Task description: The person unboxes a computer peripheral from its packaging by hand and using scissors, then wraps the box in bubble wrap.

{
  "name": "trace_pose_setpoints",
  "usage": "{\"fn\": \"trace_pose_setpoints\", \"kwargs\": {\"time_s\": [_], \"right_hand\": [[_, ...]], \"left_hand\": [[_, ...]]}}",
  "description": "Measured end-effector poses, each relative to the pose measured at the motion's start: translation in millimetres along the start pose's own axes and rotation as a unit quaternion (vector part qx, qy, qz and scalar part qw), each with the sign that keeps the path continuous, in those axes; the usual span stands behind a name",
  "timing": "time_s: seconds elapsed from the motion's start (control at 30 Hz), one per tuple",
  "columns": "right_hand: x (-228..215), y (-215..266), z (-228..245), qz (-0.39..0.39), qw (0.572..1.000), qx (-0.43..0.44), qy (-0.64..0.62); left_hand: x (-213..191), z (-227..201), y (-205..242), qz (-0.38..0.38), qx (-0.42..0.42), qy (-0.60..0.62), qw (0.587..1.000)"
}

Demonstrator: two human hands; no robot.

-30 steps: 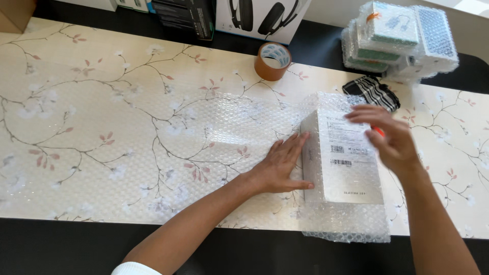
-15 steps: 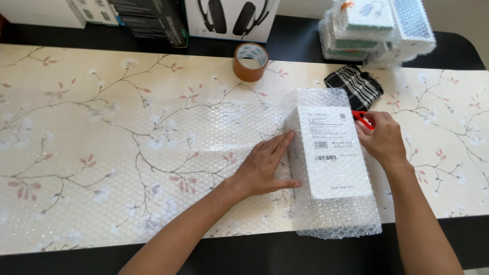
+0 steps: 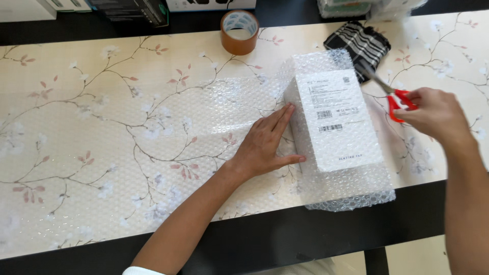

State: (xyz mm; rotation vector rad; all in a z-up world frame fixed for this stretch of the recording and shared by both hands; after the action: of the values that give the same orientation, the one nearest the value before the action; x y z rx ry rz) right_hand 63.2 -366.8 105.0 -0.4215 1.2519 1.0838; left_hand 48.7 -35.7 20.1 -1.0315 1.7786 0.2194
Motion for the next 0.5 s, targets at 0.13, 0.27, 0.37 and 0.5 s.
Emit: {"fn": "trace_pose_setpoints", "kwargs": {"time_s": [0.13,0.27,0.37,0.5], "right_hand": [[11,-114,-194,-0.046,0.952,-0.183,-0.239],[76,-24,-260,0.397,0.645,-0.281,-0.589],[64,159,-106,0.2,0.787,-0.253,-0.526],[136,275,-41,0.397,0.797,-0.105,-0.444]], "left_hand": [[2,3,1,-0.005,0.0,0.001,1.0],[7,5,2,-0.001,0.001,-0.005,1.0],[10,6,1,-0.004,0.004,-0.009,1.0],[14,7,2,0.011,-0.001,-0.015,1.0]]}}
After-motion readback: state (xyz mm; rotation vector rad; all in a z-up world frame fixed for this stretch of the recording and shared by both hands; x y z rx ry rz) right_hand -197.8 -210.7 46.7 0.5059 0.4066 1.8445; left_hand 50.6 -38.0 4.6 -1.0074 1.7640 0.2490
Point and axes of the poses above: each hand's wrist, its own y-axis away from the middle knuckle, its own x-axis out of the palm, z = x × y, the point moved 7 cm from there along -y, towards the middle knuckle, and after that the axes turned 9 degrees about -y, right-handed, at the moved point
